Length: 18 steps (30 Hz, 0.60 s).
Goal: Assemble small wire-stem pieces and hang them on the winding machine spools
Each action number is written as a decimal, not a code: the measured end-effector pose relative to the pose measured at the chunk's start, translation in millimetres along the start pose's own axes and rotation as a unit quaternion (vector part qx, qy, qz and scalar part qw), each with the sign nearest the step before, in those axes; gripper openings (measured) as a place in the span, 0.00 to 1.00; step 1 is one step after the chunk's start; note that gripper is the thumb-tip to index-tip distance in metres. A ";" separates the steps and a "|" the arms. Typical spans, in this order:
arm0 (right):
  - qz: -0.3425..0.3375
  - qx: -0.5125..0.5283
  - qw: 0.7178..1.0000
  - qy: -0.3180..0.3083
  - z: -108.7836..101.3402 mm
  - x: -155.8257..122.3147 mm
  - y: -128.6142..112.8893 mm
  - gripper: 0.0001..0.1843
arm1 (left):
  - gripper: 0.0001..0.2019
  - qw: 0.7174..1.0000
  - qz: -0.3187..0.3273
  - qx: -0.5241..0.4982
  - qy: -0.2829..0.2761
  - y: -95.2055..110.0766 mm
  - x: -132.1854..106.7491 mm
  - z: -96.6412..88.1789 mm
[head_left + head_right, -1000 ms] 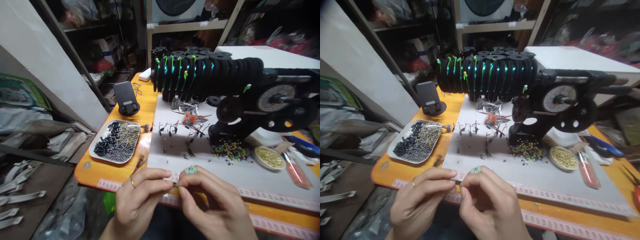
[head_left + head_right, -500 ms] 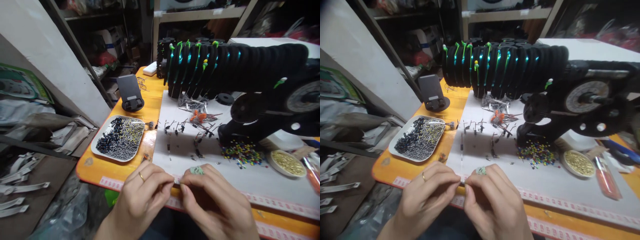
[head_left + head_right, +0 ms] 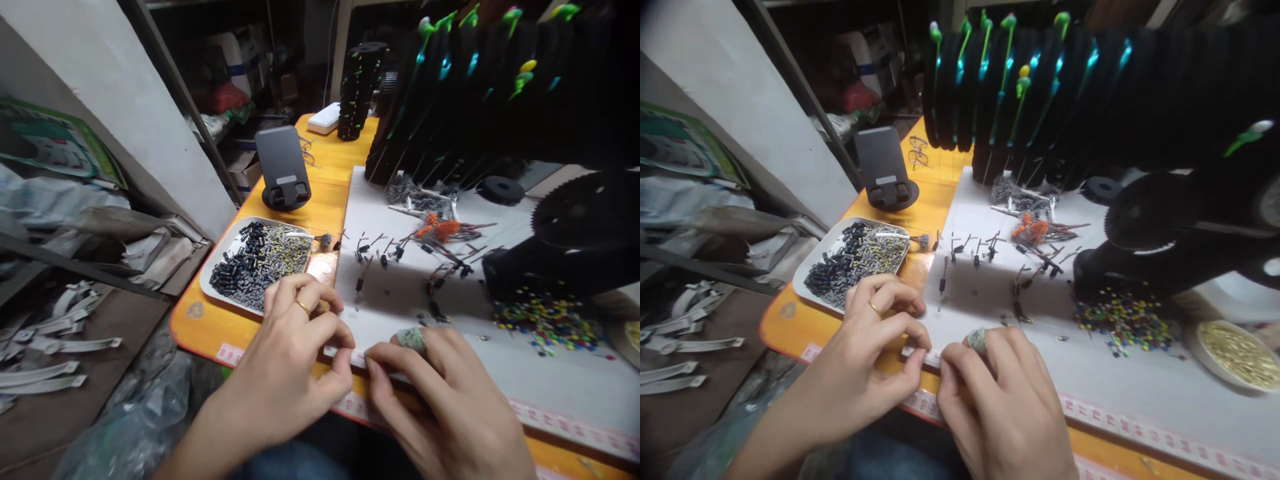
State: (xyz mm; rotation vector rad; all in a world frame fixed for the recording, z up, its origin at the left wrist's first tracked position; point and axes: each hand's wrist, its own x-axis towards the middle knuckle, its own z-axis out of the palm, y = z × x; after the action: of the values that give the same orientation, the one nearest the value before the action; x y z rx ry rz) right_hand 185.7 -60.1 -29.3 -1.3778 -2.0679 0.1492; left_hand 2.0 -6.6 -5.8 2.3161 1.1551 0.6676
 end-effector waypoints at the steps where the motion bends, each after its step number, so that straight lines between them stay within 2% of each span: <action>1: -0.003 -0.002 1.000 -0.002 0.0 0.3 0.6 0.04 | 0.05 1.000 0.002 0.001 0.002 -1.6 -0.6 -0.3; 8: -0.013 -0.012 0.999 -0.028 -0.5 0.6 4.6 0.04 | 0.05 0.999 0.008 0.006 0.031 -5.0 -2.8 4.7; 18: -0.024 -0.045 0.998 -0.030 0.4 -4.2 9.4 0.04 | 0.04 0.998 0.030 0.002 0.047 -8.0 -4.9 5.9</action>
State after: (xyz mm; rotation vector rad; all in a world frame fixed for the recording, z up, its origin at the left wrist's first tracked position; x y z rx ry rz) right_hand 193.9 -59.5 -35.5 -1.3910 -2.1800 0.0788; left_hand -1.8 -7.4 -16.2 2.3530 1.1319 0.8044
